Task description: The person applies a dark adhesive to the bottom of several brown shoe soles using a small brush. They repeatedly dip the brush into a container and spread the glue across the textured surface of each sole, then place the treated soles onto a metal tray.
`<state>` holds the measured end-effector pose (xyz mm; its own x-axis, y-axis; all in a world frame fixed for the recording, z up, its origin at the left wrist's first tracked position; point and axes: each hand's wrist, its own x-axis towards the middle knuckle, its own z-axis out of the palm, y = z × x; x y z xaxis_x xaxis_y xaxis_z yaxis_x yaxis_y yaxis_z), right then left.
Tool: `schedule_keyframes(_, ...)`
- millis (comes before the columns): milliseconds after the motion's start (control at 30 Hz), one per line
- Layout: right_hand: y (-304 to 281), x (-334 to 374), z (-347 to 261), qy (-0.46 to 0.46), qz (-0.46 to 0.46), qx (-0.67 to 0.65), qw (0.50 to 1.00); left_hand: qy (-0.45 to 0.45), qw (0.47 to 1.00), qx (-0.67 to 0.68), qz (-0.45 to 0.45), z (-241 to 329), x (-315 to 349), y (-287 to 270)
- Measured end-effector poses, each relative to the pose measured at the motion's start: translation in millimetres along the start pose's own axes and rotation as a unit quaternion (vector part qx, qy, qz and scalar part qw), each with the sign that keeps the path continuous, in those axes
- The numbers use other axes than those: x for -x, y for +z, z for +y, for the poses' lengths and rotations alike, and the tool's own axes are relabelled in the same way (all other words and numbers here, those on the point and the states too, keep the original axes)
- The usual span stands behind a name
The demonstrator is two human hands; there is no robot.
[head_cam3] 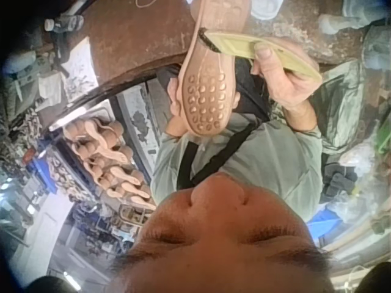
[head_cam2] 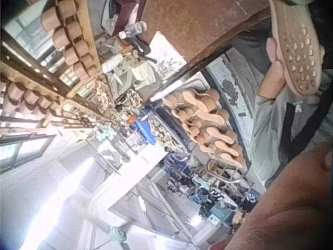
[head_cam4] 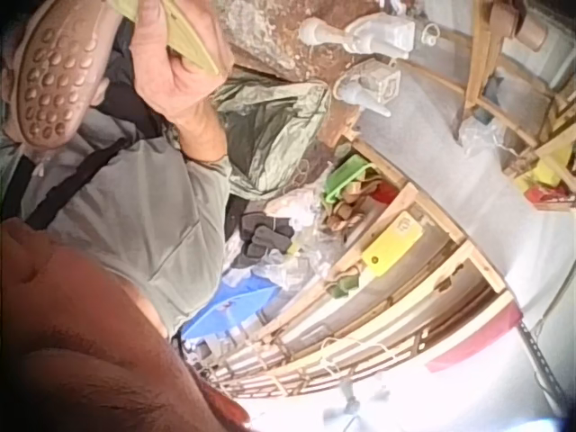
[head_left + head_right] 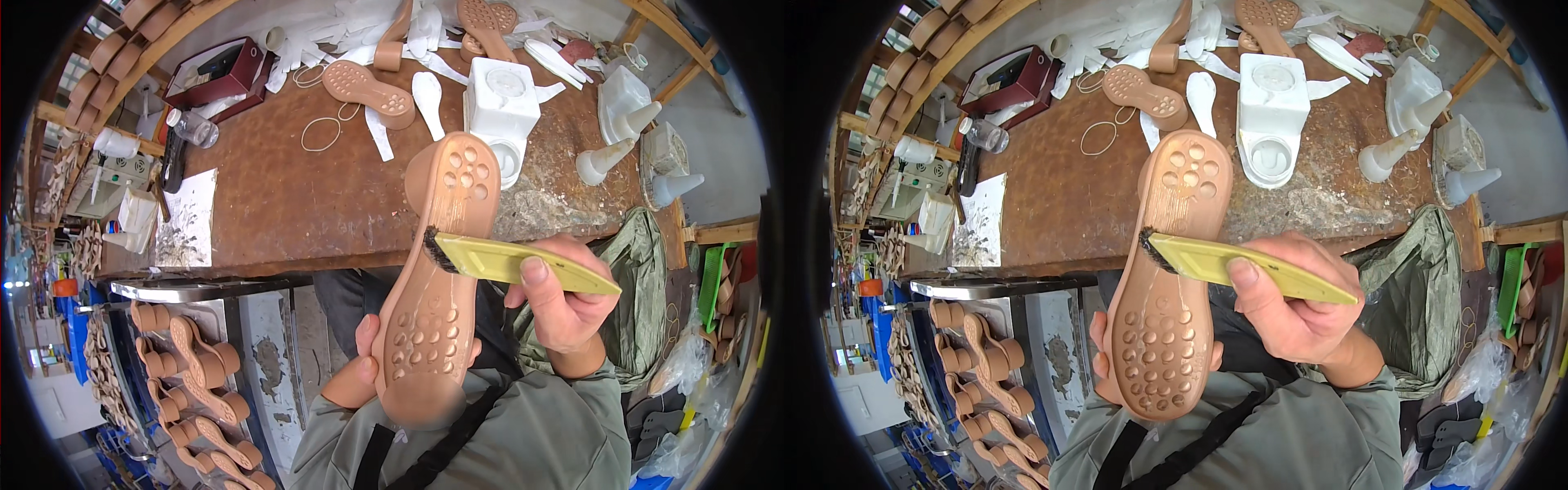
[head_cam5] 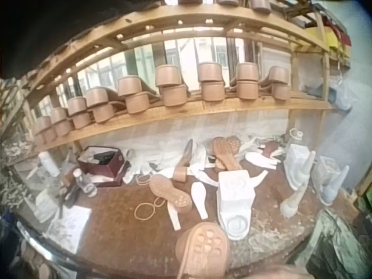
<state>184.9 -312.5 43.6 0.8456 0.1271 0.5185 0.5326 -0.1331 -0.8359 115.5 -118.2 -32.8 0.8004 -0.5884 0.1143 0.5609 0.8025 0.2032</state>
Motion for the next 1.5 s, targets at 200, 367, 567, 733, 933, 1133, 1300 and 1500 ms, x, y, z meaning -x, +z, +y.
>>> schedule_keyframes(200, 8.9, 15.5, -7.9, 0.009, -0.003, 0.025, 1.000, 0.038, 0.998, 0.047, 0.002, -2.0, -6.5, 6.4)
schedule_keyframes(367, 15.4, 17.9, -12.1, -0.023, -0.040, 0.016, 0.999, 0.121, 0.986, 0.116, 0.014, -8.2, -16.8, 29.1)
schedule_keyframes(567, 22.3, 26.5, -10.2, -0.073, -0.051, 0.044, 0.995, 0.164, 0.981, 0.063, -0.081, 5.3, -28.2, 16.7)
schedule_keyframes(733, 25.0, 29.1, -14.6, -0.099, -0.082, 0.030, 0.991, 0.203, 0.973, 0.071, -0.084, -0.1, -24.9, 2.2)
schedule_keyframes(933, 21.1, 28.4, -18.9, -0.060, -0.123, -0.048, 0.989, 0.148, 0.985, 0.055, -0.064, 5.2, -17.9, 1.5)
schedule_keyframes(1133, 7.5, 11.8, -14.9, 0.081, -0.020, -0.110, 0.990, 0.076, 0.997, 0.033, -0.002, -2.4, -3.8, 11.4)
schedule_keyframes(1300, -4.7, -4.5, -20.3, 0.118, 0.030, -0.127, 0.984, 0.049, 0.998, 0.019, 0.016, -4.4, 3.4, 14.5)
schedule_keyframes(1500, -16.5, -27.6, -11.6, 0.106, 0.073, -0.118, 0.985, 0.038, 0.999, 0.017, 0.025, -5.3, 4.2, 12.6)
